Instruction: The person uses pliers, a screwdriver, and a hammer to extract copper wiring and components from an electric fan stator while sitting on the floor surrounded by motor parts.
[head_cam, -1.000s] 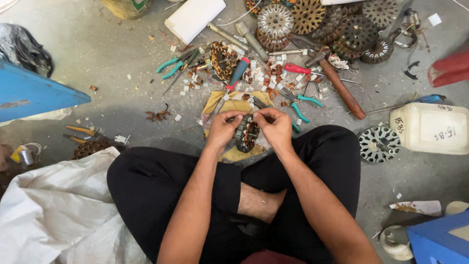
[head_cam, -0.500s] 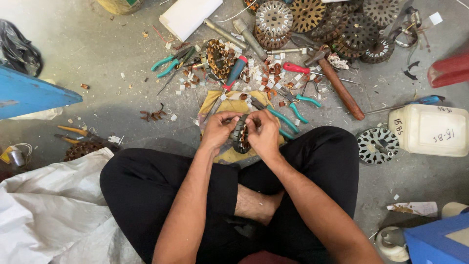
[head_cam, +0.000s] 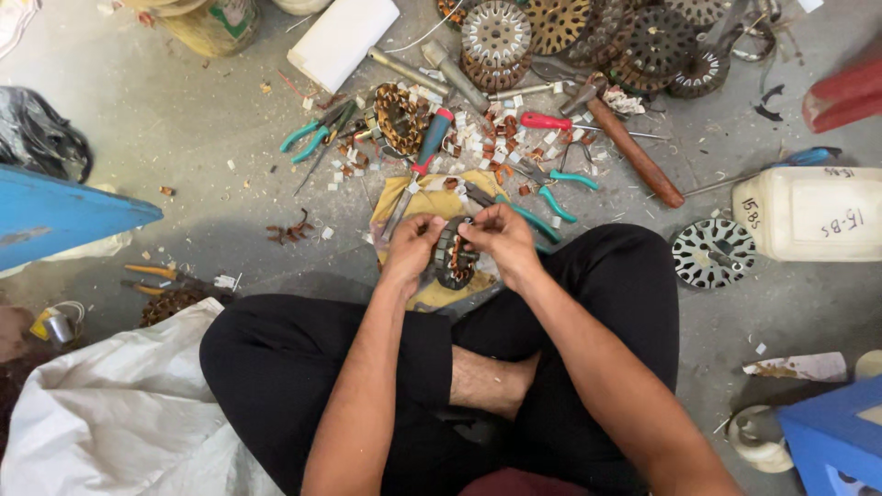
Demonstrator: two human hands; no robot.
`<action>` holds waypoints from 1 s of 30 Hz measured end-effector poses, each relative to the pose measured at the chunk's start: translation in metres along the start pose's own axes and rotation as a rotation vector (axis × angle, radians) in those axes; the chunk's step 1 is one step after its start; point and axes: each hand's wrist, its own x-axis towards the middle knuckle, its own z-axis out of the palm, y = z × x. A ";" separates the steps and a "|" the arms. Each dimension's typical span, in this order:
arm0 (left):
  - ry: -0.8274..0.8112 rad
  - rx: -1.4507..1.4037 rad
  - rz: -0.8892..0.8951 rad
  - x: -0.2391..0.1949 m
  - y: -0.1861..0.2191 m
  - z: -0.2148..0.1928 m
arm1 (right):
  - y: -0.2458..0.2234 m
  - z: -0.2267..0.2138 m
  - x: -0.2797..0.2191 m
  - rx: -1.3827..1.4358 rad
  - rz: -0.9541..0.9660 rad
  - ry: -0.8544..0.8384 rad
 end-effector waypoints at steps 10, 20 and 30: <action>-0.011 -0.123 -0.066 -0.011 0.019 0.011 | 0.005 0.013 -0.014 -0.058 -0.137 0.087; -0.031 -0.340 -0.048 -0.020 0.012 -0.002 | -0.015 0.020 -0.011 -0.109 -0.199 -0.031; 0.029 -0.348 -0.067 -0.014 0.001 0.001 | -0.011 0.009 0.005 -0.111 -0.029 -0.057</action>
